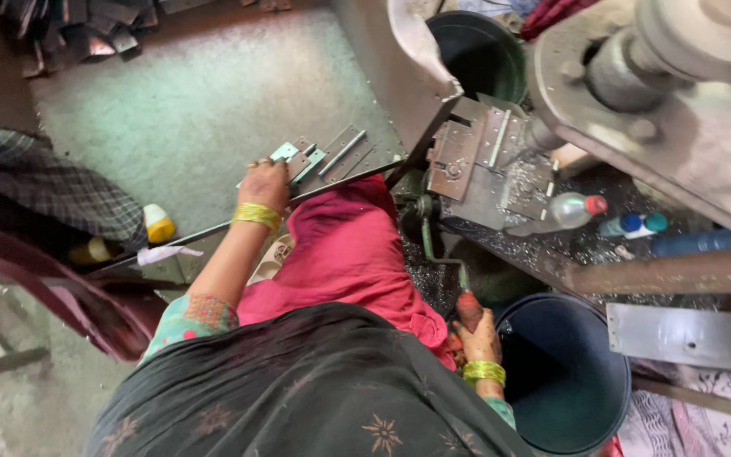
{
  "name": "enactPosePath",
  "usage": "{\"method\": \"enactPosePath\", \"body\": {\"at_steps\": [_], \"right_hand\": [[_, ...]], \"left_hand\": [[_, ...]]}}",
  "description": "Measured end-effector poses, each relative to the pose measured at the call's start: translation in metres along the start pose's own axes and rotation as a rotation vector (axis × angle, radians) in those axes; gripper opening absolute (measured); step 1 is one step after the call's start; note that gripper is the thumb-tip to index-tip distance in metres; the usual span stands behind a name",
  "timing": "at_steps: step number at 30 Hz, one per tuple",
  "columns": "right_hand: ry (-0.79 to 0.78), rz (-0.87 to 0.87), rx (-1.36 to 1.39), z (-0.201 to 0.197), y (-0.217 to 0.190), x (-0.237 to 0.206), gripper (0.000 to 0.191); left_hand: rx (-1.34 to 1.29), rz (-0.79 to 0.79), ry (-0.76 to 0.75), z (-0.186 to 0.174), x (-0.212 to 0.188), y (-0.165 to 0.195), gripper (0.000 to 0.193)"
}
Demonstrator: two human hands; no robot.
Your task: The person operates a manual punching machine to create holes in metal hinge plates. They pick up a hinge plate, place it under the press, pull the lever to punch a hole, and then place the finished piece on a nearby table. This process is repeated for multiple hinge plates.
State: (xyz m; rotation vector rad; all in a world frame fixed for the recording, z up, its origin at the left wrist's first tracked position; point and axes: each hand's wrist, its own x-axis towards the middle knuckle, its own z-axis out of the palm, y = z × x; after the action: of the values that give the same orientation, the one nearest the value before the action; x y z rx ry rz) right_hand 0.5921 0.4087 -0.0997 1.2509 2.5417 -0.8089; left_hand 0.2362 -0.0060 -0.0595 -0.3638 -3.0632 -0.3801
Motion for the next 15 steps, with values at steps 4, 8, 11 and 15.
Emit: {"method": "enactPosePath", "body": {"at_steps": [4, 8, 11, 15], "right_hand": [[0.022, -0.081, 0.018, -0.001, 0.005, -0.001, 0.075], [0.014, -0.07, -0.029, -0.003, 0.007, 0.0, 0.078], [0.039, -0.114, -0.005, -0.003, 0.009, 0.002, 0.077], [0.02, -0.082, 0.033, 0.0, 0.008, 0.003, 0.078]], "left_hand": [[-0.231, 0.122, 0.124, -0.022, -0.006, -0.004, 0.064], [-0.153, 0.081, 0.01, -0.04, -0.01, -0.006, 0.063], [-0.094, 0.059, -0.128, -0.04, -0.006, -0.008, 0.054], [-0.029, 0.137, 0.012, -0.036, 0.005, -0.006, 0.038]]}}
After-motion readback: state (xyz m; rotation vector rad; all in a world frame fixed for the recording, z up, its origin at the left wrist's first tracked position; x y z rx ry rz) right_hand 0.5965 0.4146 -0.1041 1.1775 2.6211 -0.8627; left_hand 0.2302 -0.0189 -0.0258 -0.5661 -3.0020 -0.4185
